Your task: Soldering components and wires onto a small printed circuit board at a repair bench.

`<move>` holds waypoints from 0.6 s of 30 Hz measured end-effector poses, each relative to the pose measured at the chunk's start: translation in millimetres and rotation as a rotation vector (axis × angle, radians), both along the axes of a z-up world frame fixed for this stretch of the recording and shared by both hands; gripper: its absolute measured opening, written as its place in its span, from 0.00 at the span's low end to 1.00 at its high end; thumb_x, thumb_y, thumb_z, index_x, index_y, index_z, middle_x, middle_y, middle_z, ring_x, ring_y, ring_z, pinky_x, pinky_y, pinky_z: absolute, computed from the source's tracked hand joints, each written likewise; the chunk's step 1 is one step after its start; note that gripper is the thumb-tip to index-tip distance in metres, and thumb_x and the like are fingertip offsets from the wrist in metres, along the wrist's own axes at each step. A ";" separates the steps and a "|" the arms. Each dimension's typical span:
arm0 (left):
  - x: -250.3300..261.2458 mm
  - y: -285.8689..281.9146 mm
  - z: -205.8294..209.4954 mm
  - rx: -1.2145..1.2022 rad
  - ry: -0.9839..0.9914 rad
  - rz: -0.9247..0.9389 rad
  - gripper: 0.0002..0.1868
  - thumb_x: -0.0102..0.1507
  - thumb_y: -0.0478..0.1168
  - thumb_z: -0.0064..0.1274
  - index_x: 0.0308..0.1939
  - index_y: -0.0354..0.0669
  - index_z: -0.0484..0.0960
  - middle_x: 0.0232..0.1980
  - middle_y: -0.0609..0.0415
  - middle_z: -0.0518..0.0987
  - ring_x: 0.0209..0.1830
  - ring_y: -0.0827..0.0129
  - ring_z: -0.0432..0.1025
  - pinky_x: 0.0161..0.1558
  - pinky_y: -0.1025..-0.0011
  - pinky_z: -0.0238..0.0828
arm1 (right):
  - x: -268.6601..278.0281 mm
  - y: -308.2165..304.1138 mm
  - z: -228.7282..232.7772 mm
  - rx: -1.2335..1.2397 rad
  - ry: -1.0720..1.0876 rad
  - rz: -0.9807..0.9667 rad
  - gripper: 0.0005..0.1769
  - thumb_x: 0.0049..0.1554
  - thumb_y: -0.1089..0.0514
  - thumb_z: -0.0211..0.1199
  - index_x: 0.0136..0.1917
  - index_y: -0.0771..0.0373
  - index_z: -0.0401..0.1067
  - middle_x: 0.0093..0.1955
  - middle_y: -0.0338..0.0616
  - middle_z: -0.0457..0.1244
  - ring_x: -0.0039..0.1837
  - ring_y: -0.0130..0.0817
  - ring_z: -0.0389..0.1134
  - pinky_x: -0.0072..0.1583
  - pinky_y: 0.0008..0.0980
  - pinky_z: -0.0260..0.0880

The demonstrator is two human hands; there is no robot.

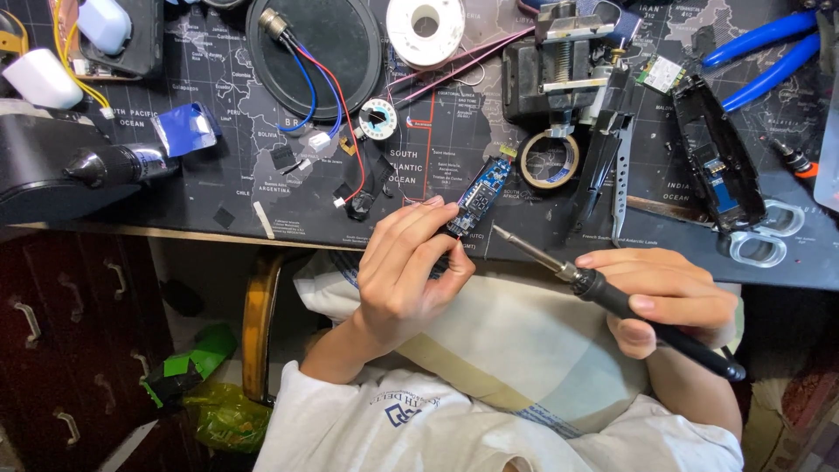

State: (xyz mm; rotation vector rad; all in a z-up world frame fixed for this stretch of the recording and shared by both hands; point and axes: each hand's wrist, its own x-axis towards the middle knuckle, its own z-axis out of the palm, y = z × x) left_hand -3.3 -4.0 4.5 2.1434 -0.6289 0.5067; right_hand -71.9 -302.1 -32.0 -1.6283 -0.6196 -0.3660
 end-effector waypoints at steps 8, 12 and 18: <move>0.4 -0.9 0.9 0.000 0.002 -0.003 0.06 0.67 0.25 0.56 0.34 0.33 0.81 0.50 0.43 0.87 0.51 0.53 0.86 0.56 0.56 0.85 | -2.8 -0.2 -3.2 0.038 0.008 -0.058 0.10 0.72 0.53 0.58 0.62 0.59 0.65 0.48 0.52 0.71 0.44 0.45 0.79 0.55 0.58 0.93; -0.3 -0.3 -0.1 0.006 -0.009 0.002 0.05 0.66 0.26 0.57 0.35 0.34 0.82 0.51 0.43 0.87 0.51 0.52 0.86 0.56 0.56 0.85 | -5.1 -9.8 -5.4 0.003 0.022 -0.006 0.12 0.70 0.58 0.60 0.65 0.60 0.64 0.51 0.54 0.71 0.45 0.47 0.79 0.58 0.60 0.93; -3.4 6.2 -4.2 -0.034 0.008 -0.039 0.06 0.69 0.32 0.63 0.41 0.31 0.84 0.53 0.37 0.86 0.54 0.47 0.86 0.60 0.55 0.87 | -1.2 -6.5 -10.0 0.024 -0.023 -0.015 0.11 0.71 0.54 0.58 0.63 0.60 0.64 0.48 0.54 0.71 0.43 0.47 0.79 0.55 0.59 0.93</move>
